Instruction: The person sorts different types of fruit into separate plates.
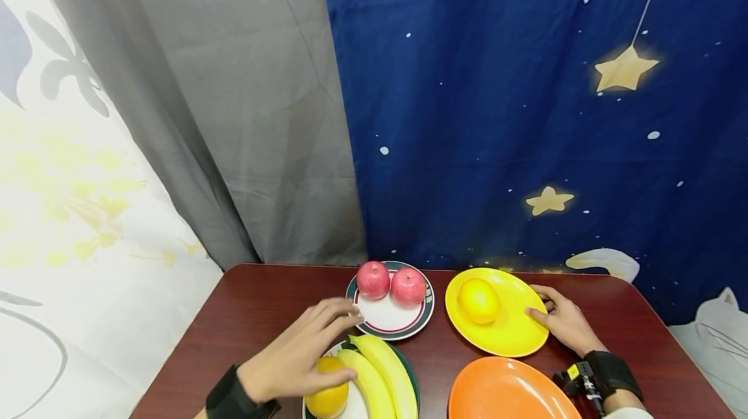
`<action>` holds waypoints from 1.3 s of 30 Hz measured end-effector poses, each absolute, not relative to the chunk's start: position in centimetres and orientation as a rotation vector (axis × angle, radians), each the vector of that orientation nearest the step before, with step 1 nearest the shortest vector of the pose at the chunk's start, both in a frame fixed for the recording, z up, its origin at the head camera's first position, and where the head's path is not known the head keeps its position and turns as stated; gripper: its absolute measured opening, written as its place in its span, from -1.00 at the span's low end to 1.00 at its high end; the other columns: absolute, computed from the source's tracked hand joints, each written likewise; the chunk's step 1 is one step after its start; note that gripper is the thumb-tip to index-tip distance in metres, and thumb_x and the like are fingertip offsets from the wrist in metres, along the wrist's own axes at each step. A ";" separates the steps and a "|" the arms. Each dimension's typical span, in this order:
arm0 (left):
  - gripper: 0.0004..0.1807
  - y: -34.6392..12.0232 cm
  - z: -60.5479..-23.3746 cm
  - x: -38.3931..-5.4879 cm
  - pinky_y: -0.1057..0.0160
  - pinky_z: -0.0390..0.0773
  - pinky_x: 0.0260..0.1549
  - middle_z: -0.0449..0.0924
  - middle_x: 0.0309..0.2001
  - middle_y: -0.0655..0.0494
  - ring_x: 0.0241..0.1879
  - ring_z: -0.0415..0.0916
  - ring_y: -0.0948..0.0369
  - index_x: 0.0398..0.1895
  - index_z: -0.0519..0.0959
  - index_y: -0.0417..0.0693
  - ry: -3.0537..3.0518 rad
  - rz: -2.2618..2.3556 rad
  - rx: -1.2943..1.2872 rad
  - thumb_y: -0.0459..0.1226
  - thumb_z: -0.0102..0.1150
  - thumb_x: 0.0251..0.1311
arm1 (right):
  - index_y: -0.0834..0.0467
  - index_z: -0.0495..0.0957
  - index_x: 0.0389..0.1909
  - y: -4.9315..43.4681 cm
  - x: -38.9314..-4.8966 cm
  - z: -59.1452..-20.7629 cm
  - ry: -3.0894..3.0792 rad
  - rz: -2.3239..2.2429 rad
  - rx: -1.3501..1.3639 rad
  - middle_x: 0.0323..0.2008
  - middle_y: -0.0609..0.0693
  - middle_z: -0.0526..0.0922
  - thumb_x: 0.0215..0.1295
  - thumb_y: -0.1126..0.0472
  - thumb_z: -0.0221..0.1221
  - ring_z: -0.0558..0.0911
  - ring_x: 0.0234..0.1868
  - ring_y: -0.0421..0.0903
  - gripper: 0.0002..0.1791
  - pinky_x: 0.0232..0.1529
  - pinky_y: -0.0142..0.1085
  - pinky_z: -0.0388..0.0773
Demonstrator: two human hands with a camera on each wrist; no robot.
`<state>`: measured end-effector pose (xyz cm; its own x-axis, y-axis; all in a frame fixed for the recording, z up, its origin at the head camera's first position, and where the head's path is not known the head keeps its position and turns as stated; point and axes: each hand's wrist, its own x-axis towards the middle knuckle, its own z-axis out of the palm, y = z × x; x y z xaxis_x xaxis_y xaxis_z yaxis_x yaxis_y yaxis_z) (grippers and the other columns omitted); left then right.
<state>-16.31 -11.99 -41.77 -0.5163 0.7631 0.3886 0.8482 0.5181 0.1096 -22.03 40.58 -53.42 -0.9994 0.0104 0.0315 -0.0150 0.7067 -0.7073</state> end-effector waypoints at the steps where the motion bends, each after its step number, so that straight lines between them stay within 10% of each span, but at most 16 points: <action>1: -0.30 -12.6 -42.5 -15.7 0.09 0.52 0.21 0.41 0.32 0.23 0.36 0.32 0.25 0.37 0.46 0.15 -2.517 -0.420 -1.332 0.31 0.18 0.33 | 0.43 0.28 0.44 40.6 -22.0 -53.4 -2.872 1.191 0.000 0.07 0.32 0.57 0.46 0.02 0.30 0.46 -0.28 -0.14 -0.23 -0.34 -0.37 0.49; 39: -0.31 -14.3 -49.7 -13.6 0.15 0.54 0.13 0.38 0.27 0.24 0.09 0.35 0.29 0.35 0.43 0.43 -2.998 -0.423 -1.186 0.28 0.37 0.18 | 0.41 0.31 0.43 40.3 -21.7 -53.5 -2.863 1.156 -0.004 0.06 0.30 0.58 0.46 0.04 0.29 0.47 -0.25 -0.14 -0.27 -0.33 -0.39 0.48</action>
